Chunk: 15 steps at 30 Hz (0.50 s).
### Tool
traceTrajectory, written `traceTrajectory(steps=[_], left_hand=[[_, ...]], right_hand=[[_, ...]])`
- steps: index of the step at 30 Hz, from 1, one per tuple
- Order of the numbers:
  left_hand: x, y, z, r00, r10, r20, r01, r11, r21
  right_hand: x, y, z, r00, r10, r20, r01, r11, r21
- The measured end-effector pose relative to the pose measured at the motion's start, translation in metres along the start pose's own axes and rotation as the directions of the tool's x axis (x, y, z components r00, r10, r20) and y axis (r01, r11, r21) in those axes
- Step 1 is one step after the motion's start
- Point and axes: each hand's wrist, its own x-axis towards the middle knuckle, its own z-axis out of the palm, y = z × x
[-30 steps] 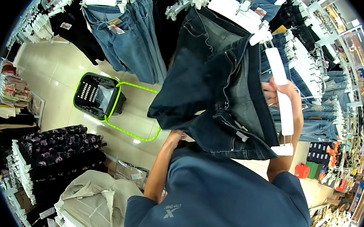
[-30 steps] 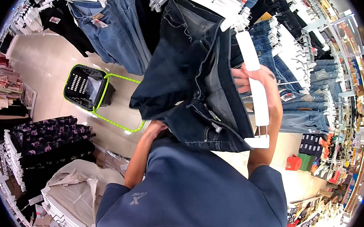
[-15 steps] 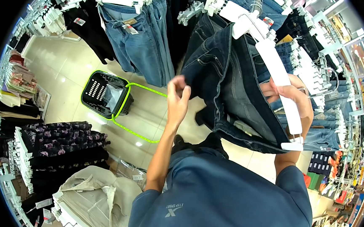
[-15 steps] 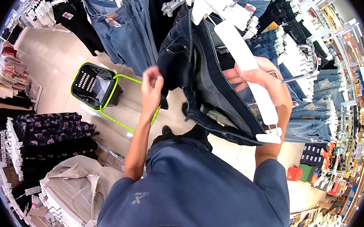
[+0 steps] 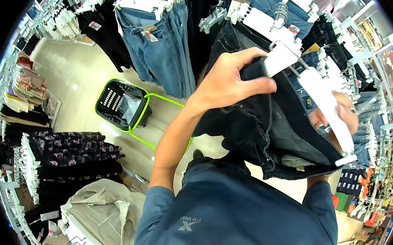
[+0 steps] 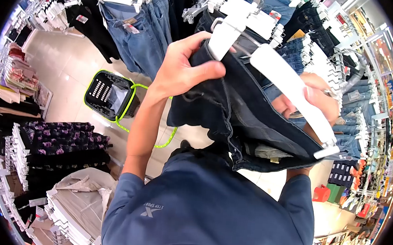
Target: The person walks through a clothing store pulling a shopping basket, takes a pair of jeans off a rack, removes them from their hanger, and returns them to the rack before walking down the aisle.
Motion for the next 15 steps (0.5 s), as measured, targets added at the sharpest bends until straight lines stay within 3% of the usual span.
traceTrajectory(steps=[1,4,5,6,9,11,13,15], left_hand=[[0.002,0.01,0.002,0.996,-0.089,-0.026,0.09,0.995,0.039],[-0.001,0.001,0.013,0.981,-0.143,-0.129,0.147,0.989,0.018],[-0.002,-0.005,0.016,0.973,-0.166,-0.16,0.168,0.986,0.003],[-0.002,-0.009,0.018,0.961,-0.174,-0.215,0.175,0.984,-0.018],[-0.005,-0.02,0.018,0.903,-0.222,-0.368,0.196,0.975,-0.108],[-0.008,-0.027,0.013,0.867,-0.223,-0.446,0.208,0.975,-0.082],[-0.011,-0.023,0.011,0.846,-0.222,-0.486,0.247,0.969,-0.012],[-0.011,-0.023,0.009,0.828,-0.239,-0.507,0.278,0.96,0.001]], right_hand=[[-0.003,0.015,0.005,0.99,-0.021,-0.141,0.03,0.997,0.067],[0.009,0.08,-0.036,0.995,-0.084,0.053,0.065,0.955,0.291],[0.013,0.095,-0.048,0.979,-0.082,0.187,0.015,0.942,0.335],[0.016,0.107,-0.039,0.976,-0.123,0.18,0.008,0.847,0.532],[0.005,0.207,-0.058,0.985,-0.172,-0.028,0.113,0.508,0.854],[-0.011,0.291,-0.077,0.994,-0.016,-0.105,0.095,0.582,0.807],[-0.018,0.271,0.0,0.889,0.203,-0.411,0.292,0.44,0.849],[-0.031,0.265,0.029,0.959,0.016,-0.283,0.25,0.421,0.872]])
